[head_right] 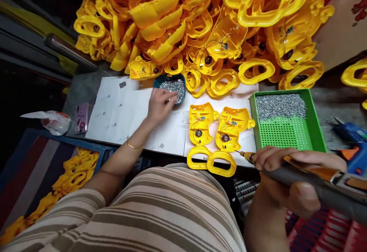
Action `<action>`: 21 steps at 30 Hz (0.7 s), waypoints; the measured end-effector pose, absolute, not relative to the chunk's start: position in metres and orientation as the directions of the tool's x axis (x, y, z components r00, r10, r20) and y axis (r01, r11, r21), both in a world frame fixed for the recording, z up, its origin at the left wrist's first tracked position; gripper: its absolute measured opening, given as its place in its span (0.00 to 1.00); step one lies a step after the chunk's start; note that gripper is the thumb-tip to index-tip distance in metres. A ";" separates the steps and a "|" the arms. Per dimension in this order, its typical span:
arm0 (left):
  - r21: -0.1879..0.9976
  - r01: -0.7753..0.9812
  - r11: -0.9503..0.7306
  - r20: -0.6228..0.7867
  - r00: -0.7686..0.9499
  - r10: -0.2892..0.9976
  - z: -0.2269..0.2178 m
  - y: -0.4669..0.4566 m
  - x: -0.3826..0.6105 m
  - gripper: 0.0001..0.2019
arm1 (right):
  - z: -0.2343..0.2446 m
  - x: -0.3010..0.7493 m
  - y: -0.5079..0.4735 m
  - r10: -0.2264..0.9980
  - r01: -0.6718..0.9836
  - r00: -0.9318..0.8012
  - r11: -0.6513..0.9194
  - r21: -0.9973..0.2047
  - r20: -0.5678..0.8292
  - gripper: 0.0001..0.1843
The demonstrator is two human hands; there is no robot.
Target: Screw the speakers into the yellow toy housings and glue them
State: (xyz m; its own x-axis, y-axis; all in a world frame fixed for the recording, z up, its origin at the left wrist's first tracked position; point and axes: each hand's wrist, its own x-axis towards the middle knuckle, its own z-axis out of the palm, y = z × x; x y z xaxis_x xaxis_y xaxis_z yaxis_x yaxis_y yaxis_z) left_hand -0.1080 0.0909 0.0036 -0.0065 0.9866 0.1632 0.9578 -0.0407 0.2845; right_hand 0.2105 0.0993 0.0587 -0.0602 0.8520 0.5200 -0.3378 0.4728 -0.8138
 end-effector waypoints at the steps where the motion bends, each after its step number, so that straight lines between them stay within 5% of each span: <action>1: 0.293 0.956 0.031 0.171 -0.084 0.982 0.002 0.105 -0.128 0.17 | 0.061 0.206 0.102 0.839 -0.342 -0.085 0.482 -0.807 0.537 0.12; 7: 0.440 0.898 -0.002 0.106 -0.049 0.993 -0.013 0.150 -0.169 0.14 | 0.067 0.178 0.101 0.828 -0.308 0.059 0.546 -0.779 0.557 0.11; 13: 0.514 0.857 0.036 0.156 -0.134 0.979 -0.003 0.144 -0.158 0.02 | 0.072 0.165 0.096 0.770 -0.355 0.010 0.599 -0.718 0.637 0.12; 21: 0.694 0.719 0.030 0.186 -0.220 0.958 -0.005 0.131 -0.171 0.12 | 0.066 0.172 0.078 0.801 -0.325 0.023 0.572 -0.753 0.598 0.11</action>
State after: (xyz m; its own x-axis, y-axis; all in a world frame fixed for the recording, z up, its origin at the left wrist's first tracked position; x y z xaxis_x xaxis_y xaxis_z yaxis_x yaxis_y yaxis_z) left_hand -0.1706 0.1306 -0.0054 -0.2199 0.9577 0.1856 0.7189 0.0305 0.6944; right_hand 0.1724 0.0781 0.0659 0.0229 0.8008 0.5985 -0.3248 0.5721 -0.7531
